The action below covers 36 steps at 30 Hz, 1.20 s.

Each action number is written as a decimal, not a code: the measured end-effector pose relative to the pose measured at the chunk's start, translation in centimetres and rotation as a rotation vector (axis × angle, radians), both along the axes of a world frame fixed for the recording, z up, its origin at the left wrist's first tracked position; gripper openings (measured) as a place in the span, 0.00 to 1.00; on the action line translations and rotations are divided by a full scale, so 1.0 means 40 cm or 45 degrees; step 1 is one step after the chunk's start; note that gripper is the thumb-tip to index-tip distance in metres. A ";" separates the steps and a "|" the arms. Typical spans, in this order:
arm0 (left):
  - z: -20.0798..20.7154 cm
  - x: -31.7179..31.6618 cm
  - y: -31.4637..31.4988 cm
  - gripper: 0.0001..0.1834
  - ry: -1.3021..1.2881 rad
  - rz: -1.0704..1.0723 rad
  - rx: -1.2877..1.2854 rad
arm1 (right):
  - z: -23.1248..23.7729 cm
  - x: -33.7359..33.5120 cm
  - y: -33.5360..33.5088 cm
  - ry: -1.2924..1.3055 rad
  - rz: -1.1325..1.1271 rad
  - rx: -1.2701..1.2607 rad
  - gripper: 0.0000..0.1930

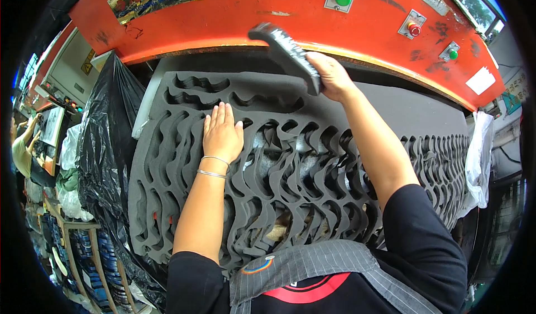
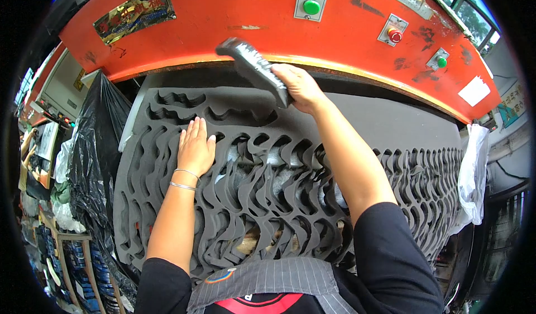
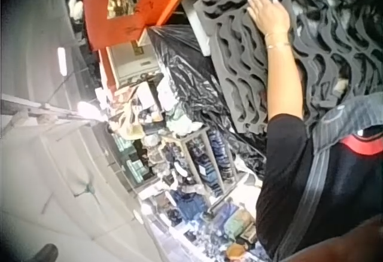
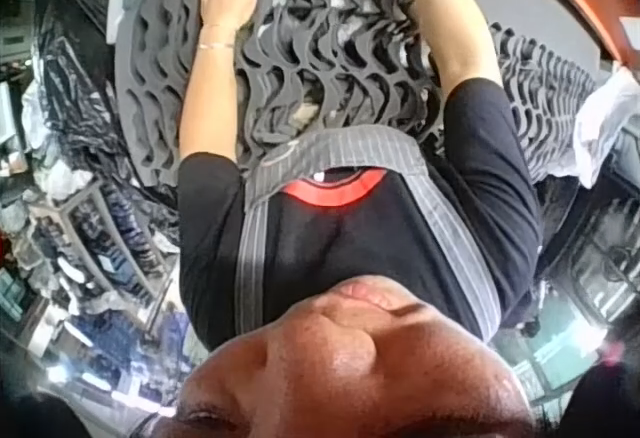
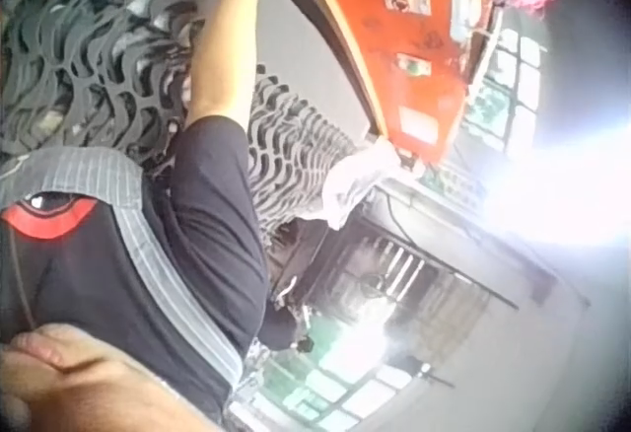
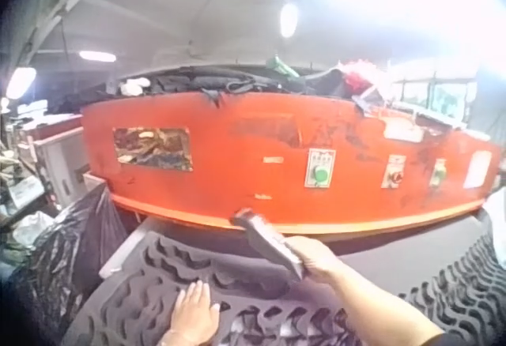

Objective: Operating a hydraulic press machine to cut foam shoe components and collecting the finished pieces into a bag.

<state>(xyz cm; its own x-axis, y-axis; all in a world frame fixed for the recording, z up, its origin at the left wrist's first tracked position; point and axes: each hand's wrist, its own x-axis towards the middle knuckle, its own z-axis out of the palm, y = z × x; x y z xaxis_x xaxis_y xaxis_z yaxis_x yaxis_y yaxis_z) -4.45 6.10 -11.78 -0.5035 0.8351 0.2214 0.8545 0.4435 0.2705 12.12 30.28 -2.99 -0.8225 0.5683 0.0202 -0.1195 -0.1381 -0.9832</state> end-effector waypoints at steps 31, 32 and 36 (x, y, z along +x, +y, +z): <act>0.112 -0.121 0.087 0.11 -1.629 -0.090 0.825 | -0.047 -0.068 0.014 -0.603 0.214 1.851 0.15; 0.099 -0.121 0.105 0.12 -1.623 -0.083 0.731 | -0.056 -0.069 0.024 -0.624 0.228 1.841 0.16; 0.070 -0.113 0.143 0.14 -1.430 -0.137 0.501 | -0.105 -0.035 0.050 -0.418 0.108 1.691 0.28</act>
